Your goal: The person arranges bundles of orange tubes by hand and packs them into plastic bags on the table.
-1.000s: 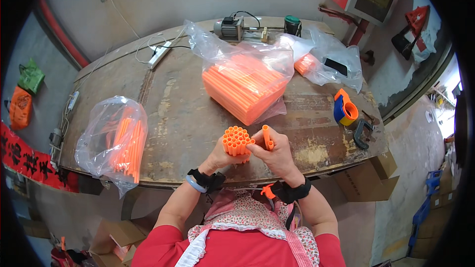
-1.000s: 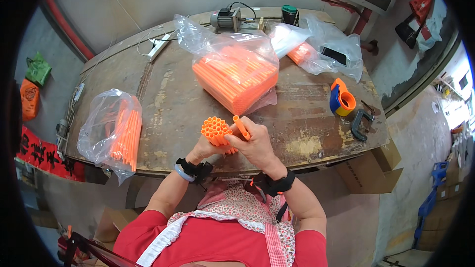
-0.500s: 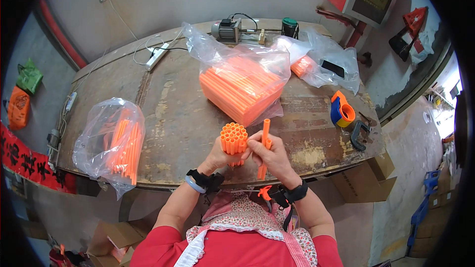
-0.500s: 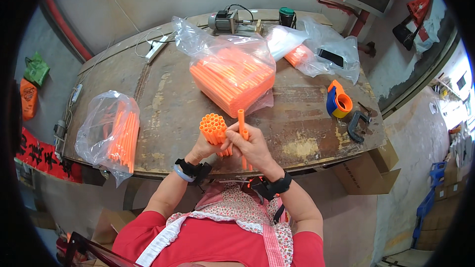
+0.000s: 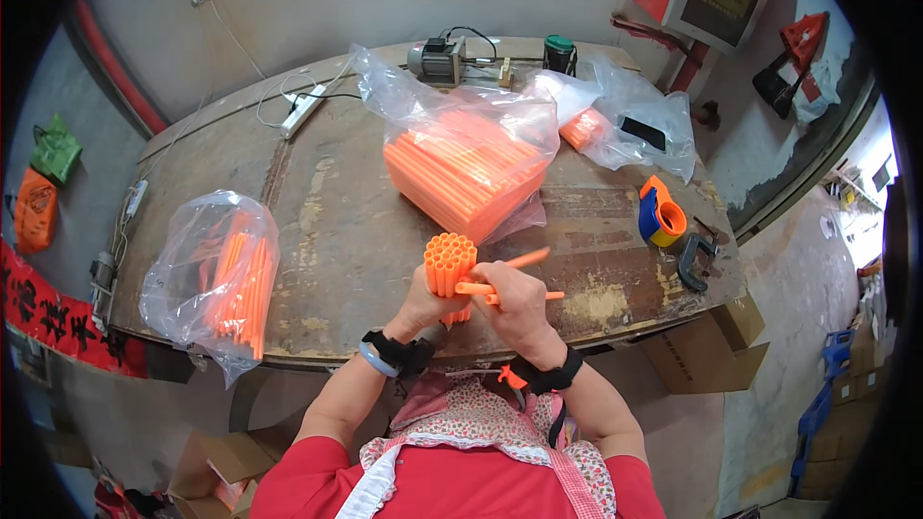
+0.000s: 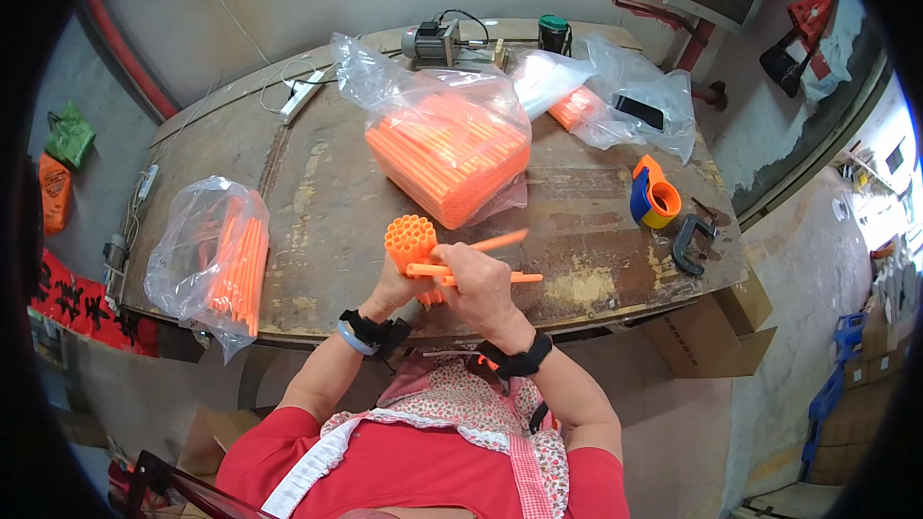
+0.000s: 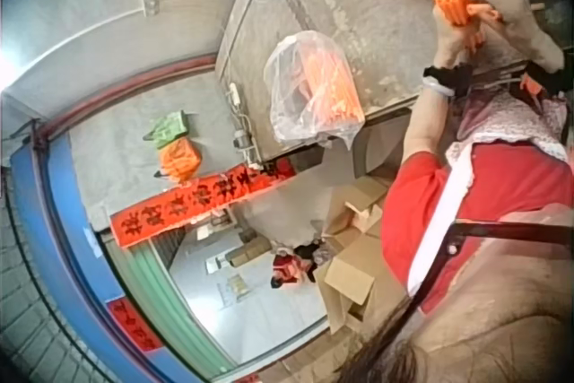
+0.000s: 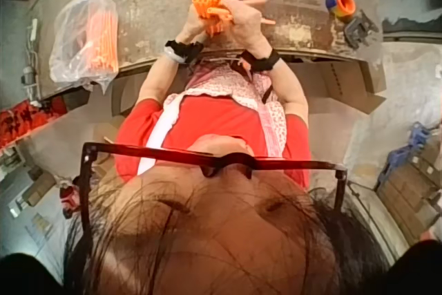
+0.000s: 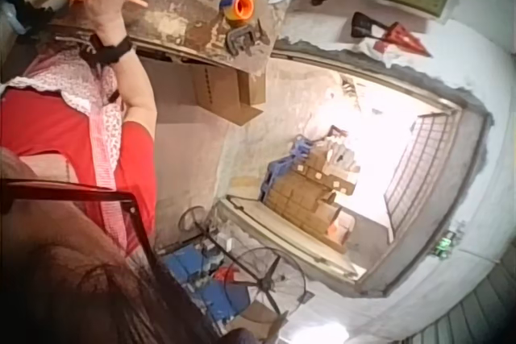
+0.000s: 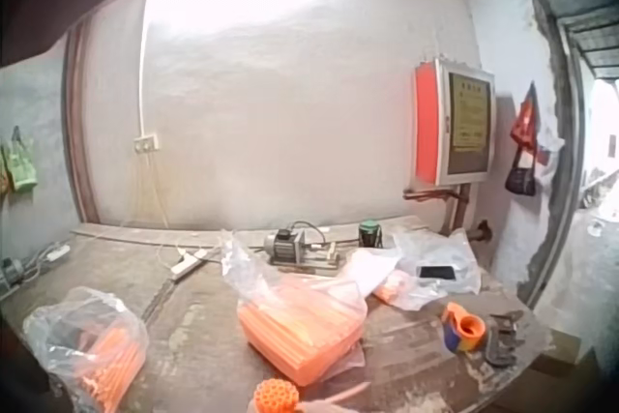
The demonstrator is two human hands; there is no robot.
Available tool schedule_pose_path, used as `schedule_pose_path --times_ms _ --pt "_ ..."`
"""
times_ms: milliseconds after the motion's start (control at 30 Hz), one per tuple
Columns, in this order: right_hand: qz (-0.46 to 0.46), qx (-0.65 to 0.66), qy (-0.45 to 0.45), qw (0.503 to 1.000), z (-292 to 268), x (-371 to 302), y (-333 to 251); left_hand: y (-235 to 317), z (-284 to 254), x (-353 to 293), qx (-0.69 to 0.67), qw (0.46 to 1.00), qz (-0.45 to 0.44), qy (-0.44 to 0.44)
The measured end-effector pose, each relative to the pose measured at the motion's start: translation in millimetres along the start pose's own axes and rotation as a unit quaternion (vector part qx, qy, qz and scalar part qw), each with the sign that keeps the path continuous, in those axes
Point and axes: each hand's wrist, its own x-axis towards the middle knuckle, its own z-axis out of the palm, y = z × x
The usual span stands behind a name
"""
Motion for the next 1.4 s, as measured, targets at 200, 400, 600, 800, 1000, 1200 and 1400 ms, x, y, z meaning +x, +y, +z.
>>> schedule_pose_path --times_ms 200,400,600,800,1000,1200,1400 --pt "0.161 0.379 0.03 0.911 -7.2 15.1 0.2 6.5 -0.6 -17.9 0.033 0.999 0.005 0.038" --pt "0.256 0.461 -0.023 0.849 1.2 6.2 6.1 5.6 0.2 -18.8 0.076 0.996 0.007 0.045" --pt "0.259 0.454 -0.019 0.852 2.9 1.3 11.2 5.4 2.0 -18.5 0.079 0.995 0.044 0.041" --pt "0.231 0.442 -0.017 0.867 6.5 -3.5 15.7 5.1 9.9 -17.6 0.143 0.983 0.1 0.057" --pt "0.162 0.424 0.009 0.891 11.1 -5.9 13.3 6.6 11.1 -16.7 0.119 0.99 0.074 0.032" --pt "0.213 0.531 0.024 0.82 30.1 -17.8 16.4 3.6 13.3 -13.4 0.11 0.99 0.087 0.012" --pt "0.096 0.325 0.003 0.941 44.2 -11.5 26.7 6.8 12.8 -12.3 0.083 0.995 0.062 -0.003"
